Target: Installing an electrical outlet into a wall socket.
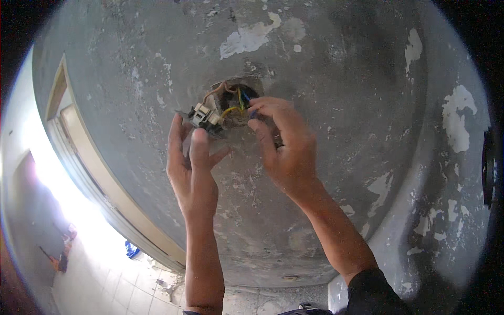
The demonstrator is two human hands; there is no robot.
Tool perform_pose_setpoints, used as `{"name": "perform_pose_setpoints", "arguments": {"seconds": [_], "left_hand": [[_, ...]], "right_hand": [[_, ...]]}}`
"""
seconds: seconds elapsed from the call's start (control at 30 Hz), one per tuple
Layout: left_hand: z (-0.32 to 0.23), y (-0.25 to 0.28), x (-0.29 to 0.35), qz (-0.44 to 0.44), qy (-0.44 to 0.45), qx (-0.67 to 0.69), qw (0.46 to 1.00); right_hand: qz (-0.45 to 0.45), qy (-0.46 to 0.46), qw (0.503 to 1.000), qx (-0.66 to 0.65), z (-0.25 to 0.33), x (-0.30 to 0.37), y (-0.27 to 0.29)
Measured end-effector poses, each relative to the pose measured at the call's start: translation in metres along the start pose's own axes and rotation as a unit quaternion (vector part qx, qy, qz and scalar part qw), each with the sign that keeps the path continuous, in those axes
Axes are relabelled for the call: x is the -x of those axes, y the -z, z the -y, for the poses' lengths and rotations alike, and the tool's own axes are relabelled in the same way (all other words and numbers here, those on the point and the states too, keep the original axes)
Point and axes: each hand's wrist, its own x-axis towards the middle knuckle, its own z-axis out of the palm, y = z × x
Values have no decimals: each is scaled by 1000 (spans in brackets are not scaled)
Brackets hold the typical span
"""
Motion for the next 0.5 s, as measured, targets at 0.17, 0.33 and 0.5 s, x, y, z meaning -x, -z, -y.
{"name": "perform_pose_setpoints", "arguments": {"seconds": [0.17, 0.33, 0.5], "left_hand": [[-11, -5, -3, 3, -7, -105, 994], [-7, -5, -6, 14, -41, -119, 992], [-9, -2, -6, 27, -68, -145, 987]], "right_hand": [[30, 18, 999, 24, -4, 0, 1], [22, 70, 991, 116, -11, 4, -3], [57, 94, 985, 133, -3, -1, 4]]}}
